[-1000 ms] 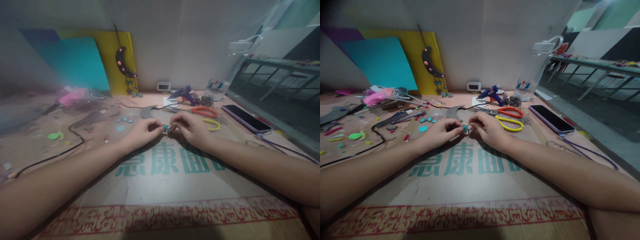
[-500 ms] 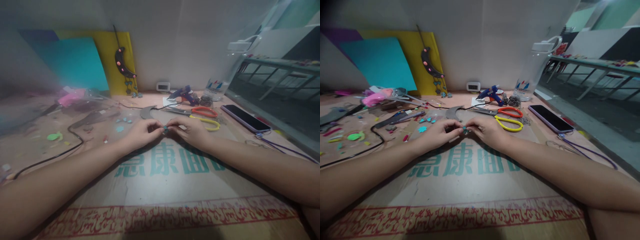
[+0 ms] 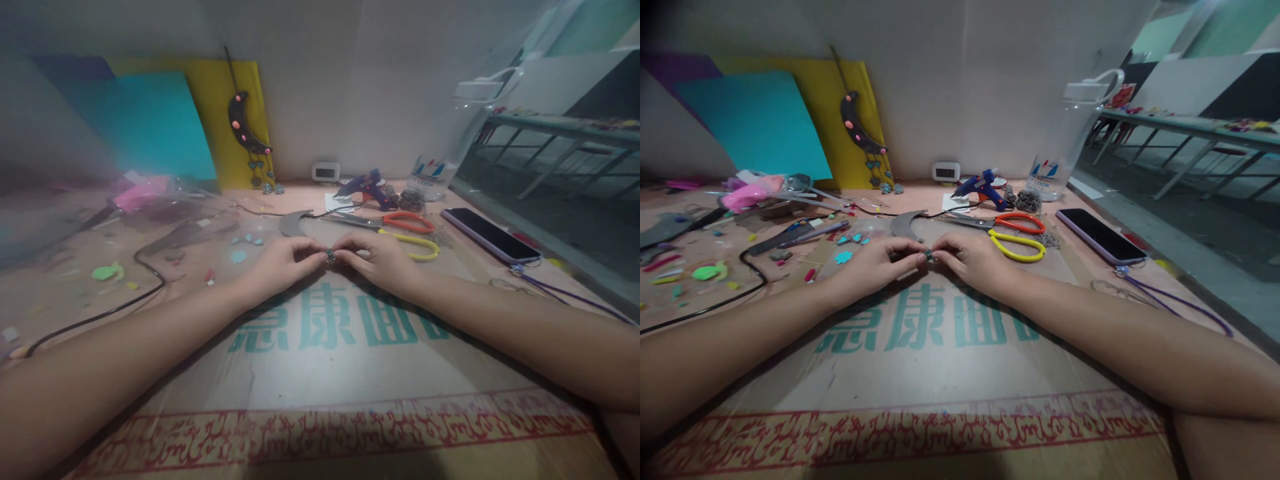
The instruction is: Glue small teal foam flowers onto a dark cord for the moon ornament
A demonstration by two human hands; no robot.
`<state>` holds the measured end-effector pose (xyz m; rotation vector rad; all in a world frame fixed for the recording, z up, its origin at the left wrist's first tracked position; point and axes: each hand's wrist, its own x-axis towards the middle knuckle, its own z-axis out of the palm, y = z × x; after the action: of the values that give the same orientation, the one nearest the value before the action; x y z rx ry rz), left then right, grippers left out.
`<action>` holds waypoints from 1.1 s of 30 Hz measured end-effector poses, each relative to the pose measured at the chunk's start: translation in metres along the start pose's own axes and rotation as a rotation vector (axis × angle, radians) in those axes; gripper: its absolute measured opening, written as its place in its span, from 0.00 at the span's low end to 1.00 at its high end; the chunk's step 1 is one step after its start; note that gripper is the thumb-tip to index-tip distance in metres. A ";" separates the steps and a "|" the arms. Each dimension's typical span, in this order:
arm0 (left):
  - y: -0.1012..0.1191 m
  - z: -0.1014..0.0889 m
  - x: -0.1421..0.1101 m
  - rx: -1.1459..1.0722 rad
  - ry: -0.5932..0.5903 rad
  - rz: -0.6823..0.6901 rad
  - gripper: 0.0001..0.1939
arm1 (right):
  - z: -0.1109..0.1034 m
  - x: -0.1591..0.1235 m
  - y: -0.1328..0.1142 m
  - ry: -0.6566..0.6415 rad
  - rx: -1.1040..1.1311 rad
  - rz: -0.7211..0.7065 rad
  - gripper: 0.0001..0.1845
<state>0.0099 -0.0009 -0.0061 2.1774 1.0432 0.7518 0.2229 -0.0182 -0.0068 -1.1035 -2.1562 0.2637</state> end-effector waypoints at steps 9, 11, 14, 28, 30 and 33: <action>0.003 -0.001 0.000 0.046 0.008 -0.008 0.14 | 0.001 -0.002 0.000 -0.022 -0.004 -0.067 0.09; 0.004 -0.001 0.000 0.054 0.003 -0.022 0.14 | 0.001 -0.003 -0.001 -0.030 -0.004 -0.084 0.10; 0.005 -0.001 0.000 0.026 0.008 -0.033 0.15 | 0.001 -0.003 -0.003 -0.020 0.015 -0.088 0.10; 0.005 -0.003 0.001 -0.024 0.099 -0.047 0.14 | 0.000 -0.003 -0.001 -0.035 -0.068 -0.119 0.10; 0.005 -0.003 0.001 -0.035 0.094 -0.058 0.14 | 0.000 -0.004 -0.002 -0.060 -0.071 -0.144 0.11; 0.003 -0.003 0.002 -0.052 0.093 -0.063 0.15 | -0.002 -0.004 -0.005 -0.114 -0.118 -0.234 0.13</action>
<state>0.0098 -0.0004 -0.0011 2.0728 1.1205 0.8487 0.2223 -0.0244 -0.0045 -0.9068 -2.4038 0.0952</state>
